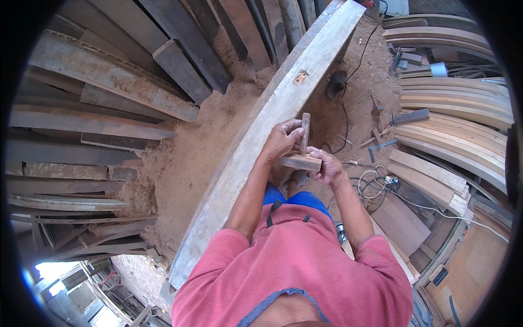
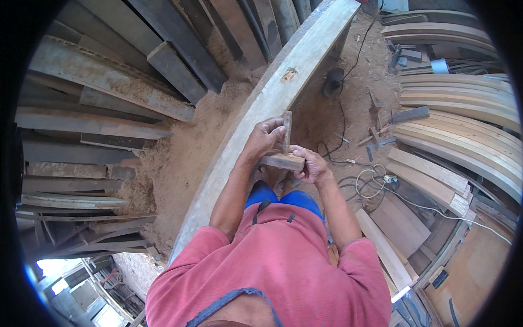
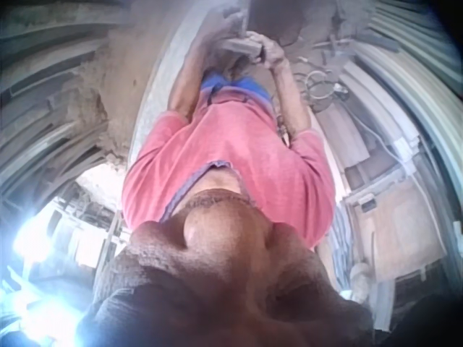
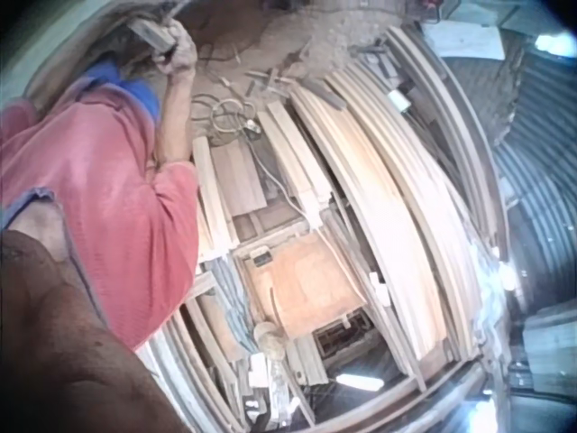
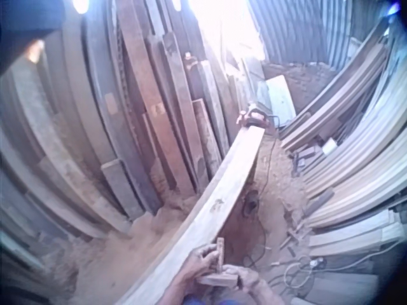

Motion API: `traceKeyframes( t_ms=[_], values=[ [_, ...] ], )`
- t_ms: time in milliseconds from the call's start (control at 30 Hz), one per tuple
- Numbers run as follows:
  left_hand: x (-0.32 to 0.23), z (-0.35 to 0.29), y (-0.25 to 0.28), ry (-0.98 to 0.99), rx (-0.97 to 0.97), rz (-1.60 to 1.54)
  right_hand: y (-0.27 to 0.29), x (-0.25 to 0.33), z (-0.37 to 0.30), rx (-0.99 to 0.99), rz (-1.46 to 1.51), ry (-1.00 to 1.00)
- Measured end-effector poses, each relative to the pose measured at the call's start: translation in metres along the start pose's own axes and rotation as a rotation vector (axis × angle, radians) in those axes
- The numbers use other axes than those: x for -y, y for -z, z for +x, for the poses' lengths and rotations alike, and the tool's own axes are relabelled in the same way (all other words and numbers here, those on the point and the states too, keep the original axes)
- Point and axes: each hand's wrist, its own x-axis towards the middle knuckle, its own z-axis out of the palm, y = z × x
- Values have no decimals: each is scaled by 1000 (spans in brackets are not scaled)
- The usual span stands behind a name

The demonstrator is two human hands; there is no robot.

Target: The person measures a long wooden plank with a tape measure, marks it by hand, and then uses a piece of sandpaper to sand the length of the wood. The person then moves to a large wooden door and rubs their hands across the surface of the door panels.

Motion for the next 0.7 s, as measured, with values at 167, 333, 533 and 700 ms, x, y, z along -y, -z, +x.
traceKeyframes(
  t_ms=[167,333,533,700],
  values=[
    [10,-5,7,55,4,-60,-10,-9,-2,-30,-36,-9],
    [15,-10,24,50,16,-56,-14,-28,7,-68,-216,17],
    [38,-43,60,7,199,-83,-18,-63,32,-104,-357,24],
    [65,-63,110,-107,383,-61,-38,-87,58,-226,-871,124]
  ],
)
